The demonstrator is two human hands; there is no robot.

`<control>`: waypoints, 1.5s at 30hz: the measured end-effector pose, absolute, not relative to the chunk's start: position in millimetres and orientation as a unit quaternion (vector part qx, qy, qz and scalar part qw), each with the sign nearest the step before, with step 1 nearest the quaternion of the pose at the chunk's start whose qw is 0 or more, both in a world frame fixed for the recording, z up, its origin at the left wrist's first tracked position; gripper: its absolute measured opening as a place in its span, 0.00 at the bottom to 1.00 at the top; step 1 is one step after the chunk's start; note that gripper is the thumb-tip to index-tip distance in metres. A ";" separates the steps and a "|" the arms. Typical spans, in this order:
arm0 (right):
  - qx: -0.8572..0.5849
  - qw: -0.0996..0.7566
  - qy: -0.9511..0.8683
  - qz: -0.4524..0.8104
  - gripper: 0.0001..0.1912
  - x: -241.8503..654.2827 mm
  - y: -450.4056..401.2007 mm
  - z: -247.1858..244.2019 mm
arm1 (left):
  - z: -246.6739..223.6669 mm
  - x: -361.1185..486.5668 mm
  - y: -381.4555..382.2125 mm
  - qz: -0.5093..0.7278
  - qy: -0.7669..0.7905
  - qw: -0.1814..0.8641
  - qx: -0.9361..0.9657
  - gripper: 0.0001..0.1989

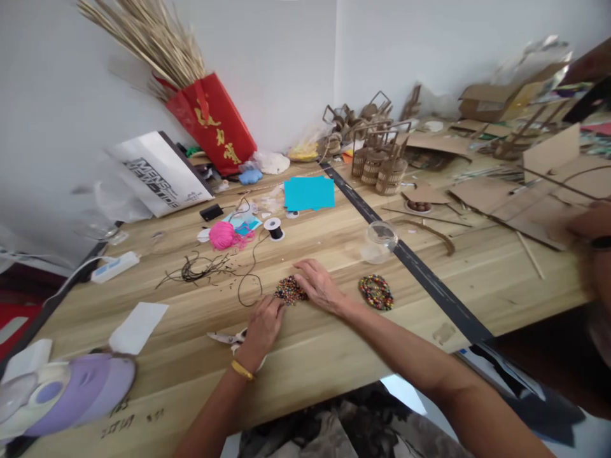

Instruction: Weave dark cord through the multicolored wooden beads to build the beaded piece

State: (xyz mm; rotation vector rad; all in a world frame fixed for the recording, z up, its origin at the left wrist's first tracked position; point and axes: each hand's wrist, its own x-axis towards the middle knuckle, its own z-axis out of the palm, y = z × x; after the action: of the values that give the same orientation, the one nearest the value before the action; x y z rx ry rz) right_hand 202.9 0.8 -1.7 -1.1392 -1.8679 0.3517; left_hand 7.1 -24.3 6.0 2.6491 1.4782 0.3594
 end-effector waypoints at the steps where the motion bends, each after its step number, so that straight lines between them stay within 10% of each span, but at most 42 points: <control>1: -0.462 0.441 -0.756 0.142 0.15 204.3 1.6 -1.9 | 5.8 7.2 -23.9 0.115 0.483 0.042 0.867 0.09; 27: -0.503 0.419 -0.726 0.211 0.23 217.2 9.5 -15.9 | 65.6 -113.0 34.8 0.138 0.711 -0.072 0.686 0.21; 36: -0.485 0.261 -0.821 0.149 0.30 199.9 -1.6 -24.9 | 36.0 -21.3 16.7 0.254 0.523 0.317 0.749 0.24; 45: -0.436 0.202 -0.870 0.114 0.38 190.7 -1.8 -26.7 | 4.1 17.0 7.6 0.191 0.467 0.342 0.793 0.28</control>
State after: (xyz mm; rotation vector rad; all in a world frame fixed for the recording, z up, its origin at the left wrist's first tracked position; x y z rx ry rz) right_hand 190.7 -1.8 -26.7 -1.2180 -2.4288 0.3182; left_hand 17.0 7.6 4.1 2.0611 1.2154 0.4964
